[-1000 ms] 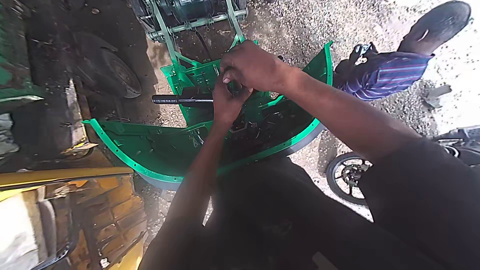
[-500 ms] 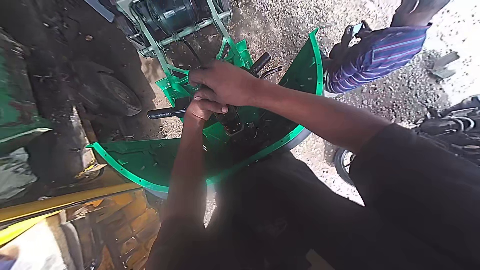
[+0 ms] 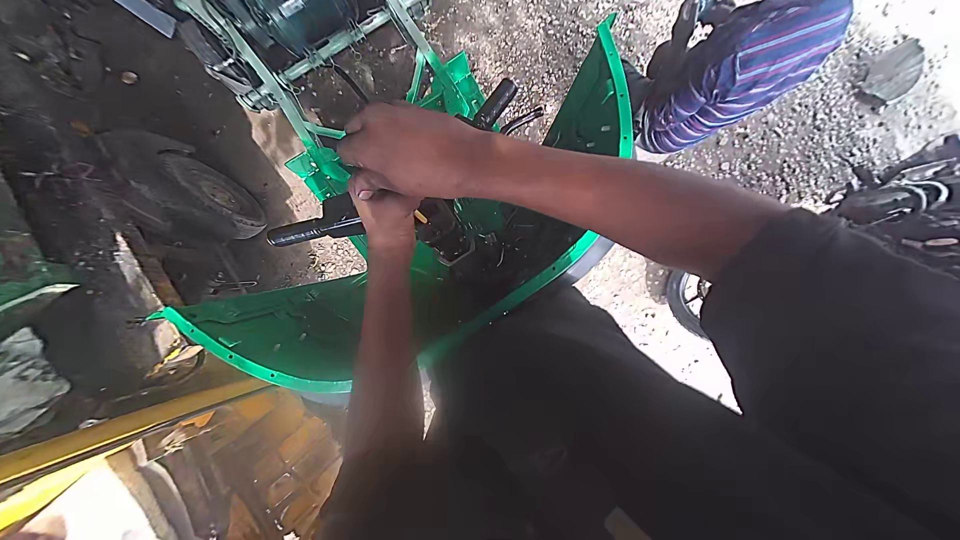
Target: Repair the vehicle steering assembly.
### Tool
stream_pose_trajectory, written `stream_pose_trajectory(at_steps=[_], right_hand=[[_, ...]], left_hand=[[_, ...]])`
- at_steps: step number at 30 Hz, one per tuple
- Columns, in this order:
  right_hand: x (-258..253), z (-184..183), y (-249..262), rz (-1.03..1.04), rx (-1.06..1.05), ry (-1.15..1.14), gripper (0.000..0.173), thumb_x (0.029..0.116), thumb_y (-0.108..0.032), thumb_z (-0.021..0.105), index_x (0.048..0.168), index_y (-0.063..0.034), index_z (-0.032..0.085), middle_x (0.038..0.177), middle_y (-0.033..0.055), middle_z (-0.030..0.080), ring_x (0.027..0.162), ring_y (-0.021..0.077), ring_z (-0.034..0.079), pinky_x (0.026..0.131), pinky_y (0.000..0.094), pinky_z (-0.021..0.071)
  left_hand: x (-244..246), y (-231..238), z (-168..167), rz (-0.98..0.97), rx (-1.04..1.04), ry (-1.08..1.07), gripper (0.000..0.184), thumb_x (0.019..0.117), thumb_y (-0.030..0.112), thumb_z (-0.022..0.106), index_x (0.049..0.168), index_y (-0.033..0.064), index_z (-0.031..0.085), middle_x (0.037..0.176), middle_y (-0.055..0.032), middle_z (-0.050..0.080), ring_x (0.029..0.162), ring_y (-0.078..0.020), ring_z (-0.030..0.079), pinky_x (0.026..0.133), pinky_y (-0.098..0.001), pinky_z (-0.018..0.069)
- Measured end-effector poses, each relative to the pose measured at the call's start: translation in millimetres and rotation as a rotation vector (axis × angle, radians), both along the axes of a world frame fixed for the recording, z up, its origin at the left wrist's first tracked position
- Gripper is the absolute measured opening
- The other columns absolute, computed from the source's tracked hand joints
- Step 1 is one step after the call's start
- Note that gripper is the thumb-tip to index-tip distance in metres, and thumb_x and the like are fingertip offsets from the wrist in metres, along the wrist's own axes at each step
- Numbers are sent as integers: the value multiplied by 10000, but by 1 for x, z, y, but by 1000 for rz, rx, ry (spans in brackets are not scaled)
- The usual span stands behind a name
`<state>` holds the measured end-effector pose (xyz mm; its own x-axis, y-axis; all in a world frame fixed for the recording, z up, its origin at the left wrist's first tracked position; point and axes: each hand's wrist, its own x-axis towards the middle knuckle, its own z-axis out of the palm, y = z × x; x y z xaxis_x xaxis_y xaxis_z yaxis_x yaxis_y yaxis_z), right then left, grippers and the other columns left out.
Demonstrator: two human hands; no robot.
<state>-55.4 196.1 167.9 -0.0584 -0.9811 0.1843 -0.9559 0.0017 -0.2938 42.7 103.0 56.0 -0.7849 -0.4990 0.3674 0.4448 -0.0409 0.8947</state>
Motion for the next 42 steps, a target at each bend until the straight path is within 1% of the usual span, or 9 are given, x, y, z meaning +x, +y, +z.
stream_pose_trajectory(at_steps=[4, 7, 12, 15, 23, 26, 29, 35, 42], right_hand=[[8, 7, -5, -127, 81, 46, 439, 1046, -473, 523, 1068, -60, 668, 1005, 125, 657, 960, 302, 674, 786, 465, 552], [6, 8, -6, -189, 107, 21, 370, 1058, -376, 522, 1069, -44, 685, 1066, 147, 668, 1014, 315, 676, 838, 472, 558], [2, -3, 10, -187, -37, -35, 309, 1025, -399, 605, 1075, -128, 746, 1042, 77, 706, 992, 254, 681, 828, 442, 573], [6, 3, 12, -185, 44, -86, 357, 1055, -364, 559, 1235, -89, 698, 1149, 133, 694, 1060, 297, 673, 869, 464, 561], [7, 6, 21, -166, 26, -198, 316, 1069, -241, 555, 1307, -50, 638, 1164, 182, 661, 1083, 334, 662, 907, 461, 559], [0, 10, 22, -176, 41, -207, 276, 1053, -179, 578, 1273, -33, 657, 1179, 188, 666, 1115, 338, 657, 945, 465, 549], [-1, 8, 22, -143, 15, -231, 243, 1059, -197, 572, 1209, -54, 698, 1108, 156, 698, 1070, 318, 672, 909, 464, 548], [9, -2, 24, -115, -65, -203, 259, 1042, -263, 591, 1191, -88, 710, 1035, 120, 717, 1007, 290, 695, 842, 463, 567], [7, 5, 29, -245, -34, -241, 352, 1038, -321, 609, 1206, -18, 673, 1109, 190, 687, 1043, 342, 681, 864, 493, 558]], left_hand=[[-6, -54, -11, -688, 63, 39, 199, 780, 94, 830, 925, 204, 749, 905, 58, 746, 817, -65, 697, 742, -284, 589], [0, -23, 2, -242, 71, -118, 240, 774, 51, 768, 897, 218, 646, 782, 78, 677, 663, -40, 622, 605, -243, 541], [-4, 68, 25, 379, -150, -195, 908, 759, 29, 842, 1479, -69, 298, 1355, -173, 570, 1259, -202, 583, 1069, -404, 513], [-16, 60, 21, 537, -79, -165, 478, 789, -1, 742, 1170, -105, 472, 1020, -96, 624, 1002, -112, 648, 905, -315, 558], [-11, -53, -17, -716, 160, -131, 440, 629, 145, 950, 1025, 245, 783, 934, 65, 767, 815, -50, 717, 754, -265, 612], [-6, -12, 3, -176, 34, -219, 434, 637, 46, 851, 993, 195, 653, 856, 83, 715, 734, -9, 664, 668, -219, 583], [-4, 47, 32, 378, -294, -283, 610, 796, 40, 771, 1300, -119, 468, 1157, -135, 641, 1105, -91, 630, 995, -271, 520], [-8, 72, 33, 582, -169, -209, 454, 856, 17, 668, 1222, -151, 459, 1080, -114, 593, 1061, -58, 602, 981, -246, 497], [-11, -35, -10, -504, 192, -99, 409, 605, 66, 889, 937, 278, 779, 916, 91, 768, 820, -21, 711, 721, -251, 609]])
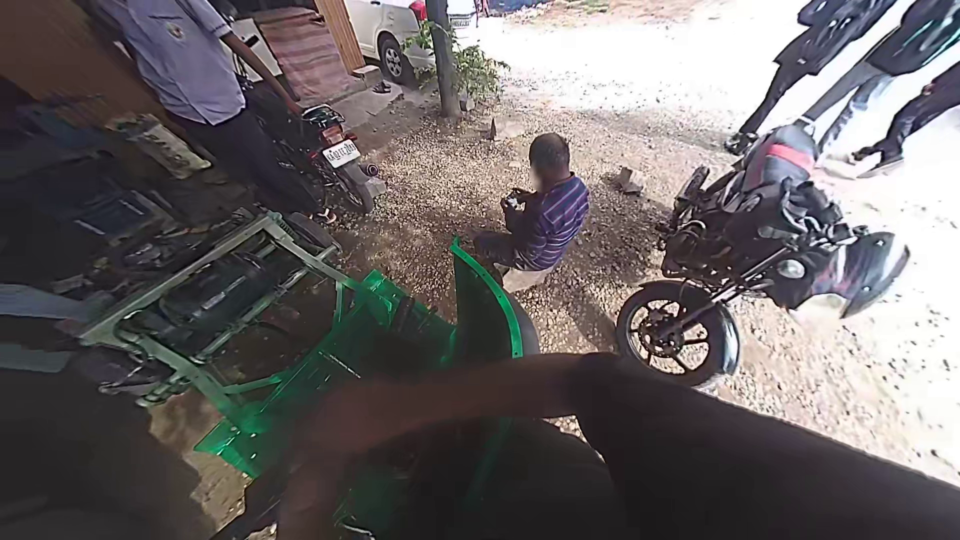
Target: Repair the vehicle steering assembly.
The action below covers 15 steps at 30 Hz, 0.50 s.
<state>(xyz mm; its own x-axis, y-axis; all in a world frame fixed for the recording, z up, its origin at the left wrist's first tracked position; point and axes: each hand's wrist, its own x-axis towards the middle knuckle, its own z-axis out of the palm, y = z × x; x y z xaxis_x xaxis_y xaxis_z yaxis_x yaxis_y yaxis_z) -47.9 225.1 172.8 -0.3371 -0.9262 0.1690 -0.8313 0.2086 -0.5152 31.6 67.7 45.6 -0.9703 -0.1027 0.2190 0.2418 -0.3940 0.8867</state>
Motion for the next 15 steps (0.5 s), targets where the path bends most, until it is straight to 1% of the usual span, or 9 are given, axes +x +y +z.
stream_pose_trajectory(at_steps=[1, 3, 5, 7, 9, 10, 12, 14, 15], right_hand=[[0, -2, -1, -1, -4, -11, 329, 1044, -295, 602, 1214, -22, 667, 1120, 191, 680, 1045, 341, 679, 867, 489, 561], [-5, -6, -5, -4, -12, -70, 284, 1051, -233, 585, 1239, -33, 659, 1154, 190, 666, 1065, 342, 670, 890, 493, 560], [-10, -13, -5, -8, -52, -126, 272, 1059, -248, 574, 1232, -66, 677, 1117, 171, 694, 1052, 335, 680, 884, 513, 559], [-7, -19, -3, 11, -116, -112, 242, 1041, -281, 603, 1178, -117, 718, 1016, 118, 731, 981, 297, 703, 836, 521, 562], [0, -18, -1, 41, -120, -91, 240, 1026, -297, 623, 1184, -159, 740, 998, 82, 749, 993, 271, 706, 868, 523, 552], [3, -19, -1, 35, -122, -87, 235, 1017, -296, 631, 1178, -165, 742, 986, 77, 748, 989, 271, 706, 863, 526, 552], [7, -22, -1, -7, -132, -133, 241, 1008, -294, 640, 1177, -152, 738, 972, 88, 743, 970, 283, 706, 831, 531, 554], [3, -28, -2, -53, -182, -229, 255, 1020, -302, 640, 1147, -98, 723, 934, 111, 735, 913, 292, 708, 798, 533, 555], [2, -30, -4, -52, -240, -285, 253, 1018, -287, 650, 1120, -68, 726, 926, 115, 737, 892, 279, 710, 799, 515, 557]], left_hand=[[-1, -3, 1, -21, 13, -13, 383, 613, 77, 893, 922, 279, 788, 891, 90, 765, 779, -19, 705, 686, -240, 603], [2, 19, 16, 257, -69, -101, 345, 658, 8, 787, 896, 233, 677, 798, 94, 719, 687, -9, 660, 604, -220, 567], [5, 60, 36, 596, -321, -101, 336, 803, -31, 679, 1098, 64, 550, 942, 58, 655, 891, 4, 648, 812, -211, 571], [8, 100, 47, 861, -479, -85, 449, 852, -35, 679, 1239, -104, 462, 1082, -81, 620, 1057, -54, 627, 965, -251, 532], [8, 119, 53, 1032, -461, -106, 489, 855, 7, 673, 1260, -121, 432, 1102, -120, 589, 1078, -65, 604, 990, -249, 498], [6, 120, 57, 1086, -384, -131, 372, 833, 4, 673, 1140, -78, 480, 986, -87, 581, 961, -48, 610, 896, -231, 509], [4, 98, 48, 987, -288, -141, 175, 806, -10, 638, 878, 36, 485, 742, 17, 529, 709, -11, 577, 691, -209, 513], [9, 59, 29, 600, -202, -132, 158, 838, -23, 625, 911, 88, 541, 729, 49, 610, 672, -32, 627, 649, -240, 566], [12, 43, 29, 389, -129, -104, 230, 757, -39, 636, 902, 124, 563, 740, 57, 640, 680, -32, 644, 651, -232, 571]])
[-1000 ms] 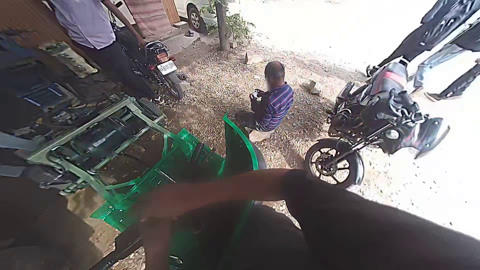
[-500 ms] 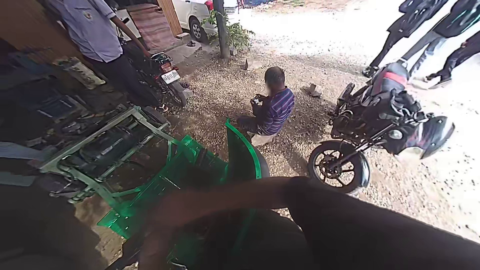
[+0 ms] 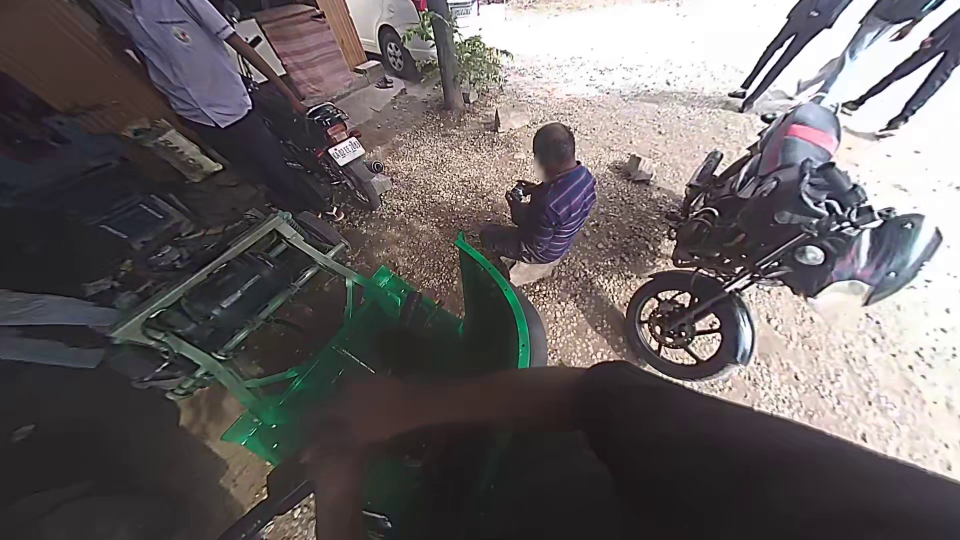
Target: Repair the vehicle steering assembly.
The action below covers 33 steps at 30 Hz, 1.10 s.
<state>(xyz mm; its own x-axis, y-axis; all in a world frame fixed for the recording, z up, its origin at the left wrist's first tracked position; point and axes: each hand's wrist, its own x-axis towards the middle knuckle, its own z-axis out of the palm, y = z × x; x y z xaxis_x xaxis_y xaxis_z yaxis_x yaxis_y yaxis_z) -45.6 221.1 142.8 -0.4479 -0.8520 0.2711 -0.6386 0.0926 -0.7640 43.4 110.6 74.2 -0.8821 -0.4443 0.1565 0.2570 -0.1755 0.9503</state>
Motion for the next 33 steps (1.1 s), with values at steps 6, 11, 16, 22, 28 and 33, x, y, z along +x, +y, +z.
stream_pose_trajectory(at_steps=[6, 11, 16, 22, 28, 33], right_hand=[[-3, 5, 3, 30, -32, -141, 266, 1031, -156, 607, 1245, -31, 702, 1096, 163, 737, 1043, 293, 699, 950, 499, 535], [-4, 3, 7, 1, 59, -81, 289, 1024, -289, 640, 1262, -152, 733, 1120, 74, 754, 1074, 246, 695, 941, 522, 543], [8, 2, 11, -47, 12, -97, 299, 1001, -263, 670, 1225, -71, 719, 1062, 121, 745, 1003, 267, 702, 899, 504, 549], [7, 13, 4, 10, -19, -119, 245, 1044, -184, 585, 1141, -3, 719, 1028, 161, 730, 994, 286, 695, 906, 490, 533], [5, 13, 5, -43, 118, -44, 268, 1028, -350, 618, 1164, -172, 766, 1054, 59, 751, 1033, 244, 694, 890, 534, 545], [11, 22, 7, -112, 192, -46, 329, 1002, -401, 638, 1141, -126, 753, 1062, 110, 742, 1051, 297, 685, 937, 567, 517]], left_hand=[[0, 15, 40, -76, -11, -17, 330, 600, -69, 688, 849, 132, 610, 696, 70, 663, 614, 11, 628, 578, -173, 541], [-1, 54, 3, 517, -554, -151, 546, 908, 129, 698, 1367, -48, 461, 1222, -118, 632, 1168, -91, 614, 1036, -284, 495], [-1, 34, 5, 283, -218, -25, 449, 793, 62, 739, 1181, -35, 534, 995, -17, 645, 943, -22, 649, 871, -235, 558], [3, 14, 31, -126, 44, 34, 358, 622, 1, 777, 917, 151, 639, 744, 83, 713, 669, 5, 672, 617, -208, 578], [5, 68, 10, 515, -498, -120, 597, 902, 62, 667, 1420, -77, 404, 1277, -167, 605, 1206, -107, 602, 1062, -276, 481], [2, 29, 6, 294, -199, -99, 379, 759, 46, 759, 1091, -35, 594, 916, -28, 664, 863, -23, 655, 813, -224, 563]])
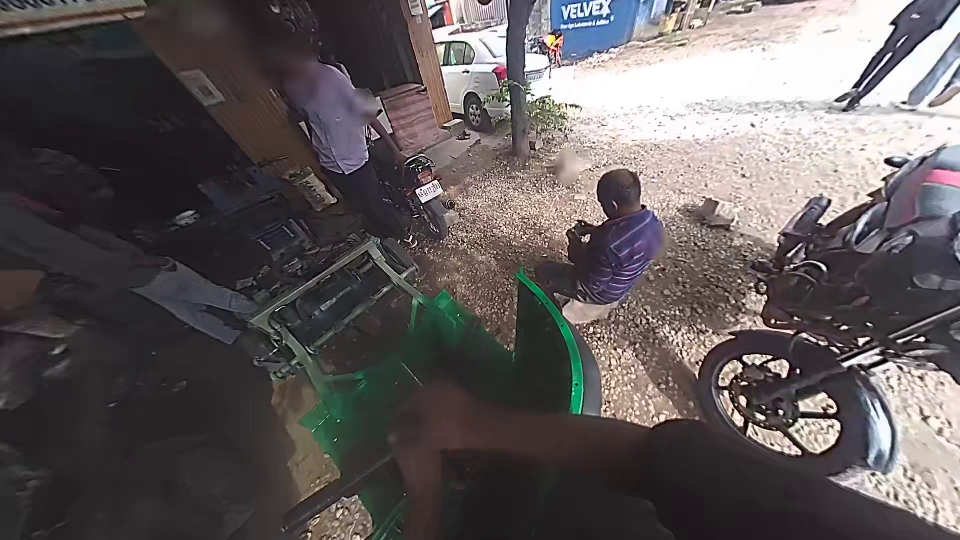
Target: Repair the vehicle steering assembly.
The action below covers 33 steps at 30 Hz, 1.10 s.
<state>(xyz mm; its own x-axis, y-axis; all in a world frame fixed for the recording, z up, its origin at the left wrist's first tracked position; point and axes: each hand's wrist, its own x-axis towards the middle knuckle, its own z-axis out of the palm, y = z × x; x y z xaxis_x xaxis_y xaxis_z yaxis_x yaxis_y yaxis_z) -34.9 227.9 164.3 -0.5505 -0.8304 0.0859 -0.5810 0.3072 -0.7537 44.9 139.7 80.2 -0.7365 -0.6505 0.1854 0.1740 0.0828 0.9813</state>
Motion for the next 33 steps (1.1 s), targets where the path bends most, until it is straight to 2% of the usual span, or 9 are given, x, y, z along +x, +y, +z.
stream_pose_trajectory(at_steps=[4, 9, 11, 14, 17, 20, 24, 27, 33], right_hand=[[-7, 5, -3, 69, -54, -49, 282, 994, -316, 668, 1087, -66, 758, 998, 137, 741, 970, 285, 699, 910, 532, 535], [-16, -3, -7, 6, 14, 3, 320, 1006, -426, 624, 1161, -182, 761, 1051, 62, 752, 1019, 231, 699, 916, 520, 544], [-15, -1, -6, 25, 36, 6, 310, 991, -438, 637, 1147, -205, 770, 1054, 39, 753, 1019, 211, 700, 909, 524, 551], [-13, 6, -2, 11, 20, 8, 292, 961, -410, 679, 1014, -138, 771, 944, 56, 733, 911, 215, 687, 830, 511, 548], [-11, -4, -3, -18, 47, -16, 274, 941, -403, 744, 976, -133, 766, 897, 46, 729, 832, 198, 698, 784, 486, 586], [-14, 3, -8, 112, 39, 15, 254, 991, -229, 693, 1219, -122, 729, 1028, 57, 752, 911, 165, 713, 887, 426, 585], [-18, 2, -5, 114, 66, 74, 277, 993, -184, 663, 1262, -156, 723, 1071, 51, 755, 960, 171, 716, 907, 440, 584], [-26, -1, -1, 213, 57, 218, 295, 1006, -192, 636, 1288, -158, 716, 1179, 48, 735, 1116, 176, 679, 1022, 410, 530], [-27, 12, -10, 470, 196, 538, 320, 1087, -240, 507, 1367, -205, 659, 1162, 94, 686, 1126, 271, 655, 988, 449, 535]], left_hand=[[3, -40, 34, -580, 289, -111, 370, 495, -113, 799, 775, 91, 667, 697, 24, 696, 648, -66, 668, 653, -273, 585], [4, 20, 56, 81, -287, -372, 453, 895, 139, 762, 1249, -92, 599, 1069, -198, 714, 1027, -260, 691, 973, -467, 534], [-2, 35, 33, 222, -274, -250, 592, 877, 224, 758, 1338, -51, 509, 1132, -148, 689, 1072, -174, 672, 1000, -373, 536], [-12, 22, 11, 246, -276, -101, 412, 810, 166, 779, 1096, -95, 638, 933, -162, 706, 879, -174, 699, 832, -358, 588], [10, 15, 107, -277, 115, -709, 227, 874, -134, 663, 1048, 0, 607, 922, -59, 635, 863, -91, 623, 871, -279, 545], [7, -24, 58, -618, 317, -172, 332, 527, -100, 648, 731, 155, 595, 659, 63, 667, 606, -11, 639, 568, -195, 552], [8, -19, 38, -443, 125, -54, 420, 697, -142, 722, 1010, 112, 603, 861, 93, 675, 789, 27, 642, 745, -181, 571], [13, -6, 27, -258, -53, -20, 640, 734, -23, 804, 1303, -27, 511, 1142, -46, 669, 1058, -68, 652, 961, -275, 556], [17, 9, 18, -118, 0, 166, 829, 666, -38, 866, 1355, -29, 404, 1175, -96, 634, 1093, -154, 643, 1008, -347, 547]])
